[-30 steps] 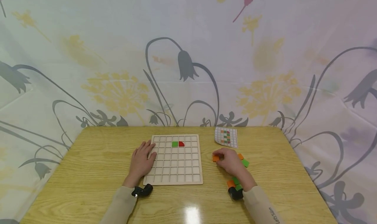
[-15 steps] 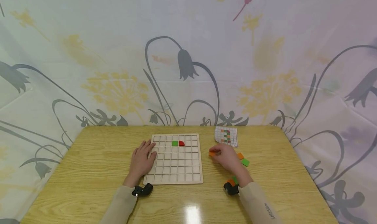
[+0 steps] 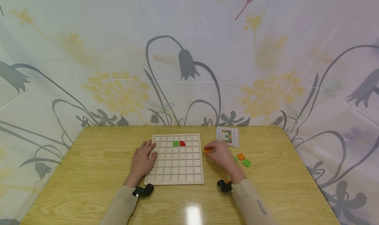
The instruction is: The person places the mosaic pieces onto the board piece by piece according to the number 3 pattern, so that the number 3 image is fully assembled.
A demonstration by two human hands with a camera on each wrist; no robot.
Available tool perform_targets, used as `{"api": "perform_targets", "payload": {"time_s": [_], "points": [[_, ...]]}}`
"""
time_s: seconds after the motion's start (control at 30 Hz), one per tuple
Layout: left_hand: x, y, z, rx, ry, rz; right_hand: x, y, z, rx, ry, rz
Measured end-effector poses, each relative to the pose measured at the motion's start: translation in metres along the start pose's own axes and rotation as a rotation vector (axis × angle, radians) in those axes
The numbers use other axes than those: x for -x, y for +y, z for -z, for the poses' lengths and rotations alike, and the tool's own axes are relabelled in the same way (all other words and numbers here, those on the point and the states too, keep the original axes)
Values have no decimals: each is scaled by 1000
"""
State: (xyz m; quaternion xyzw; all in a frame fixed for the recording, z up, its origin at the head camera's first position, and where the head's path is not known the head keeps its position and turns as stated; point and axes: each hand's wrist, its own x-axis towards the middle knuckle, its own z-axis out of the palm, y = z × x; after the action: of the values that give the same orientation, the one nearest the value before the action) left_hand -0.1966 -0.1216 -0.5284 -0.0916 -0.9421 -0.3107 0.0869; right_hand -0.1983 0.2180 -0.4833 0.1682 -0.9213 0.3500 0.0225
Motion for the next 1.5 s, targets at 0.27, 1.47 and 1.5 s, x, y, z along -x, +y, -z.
{"api": "perform_targets", "payload": {"time_s": [0.27, 1.47, 1.5], "points": [[-2, 0, -1, -18, -3, -6, -9, -7, -10, -14, -8, 17], [0, -1, 1, -12, -1, -11, -57, -25, -54, -186, 7, 1], [0, -1, 1, -11, 0, -10, -58, -26, -55, -188, 10, 7]]}}
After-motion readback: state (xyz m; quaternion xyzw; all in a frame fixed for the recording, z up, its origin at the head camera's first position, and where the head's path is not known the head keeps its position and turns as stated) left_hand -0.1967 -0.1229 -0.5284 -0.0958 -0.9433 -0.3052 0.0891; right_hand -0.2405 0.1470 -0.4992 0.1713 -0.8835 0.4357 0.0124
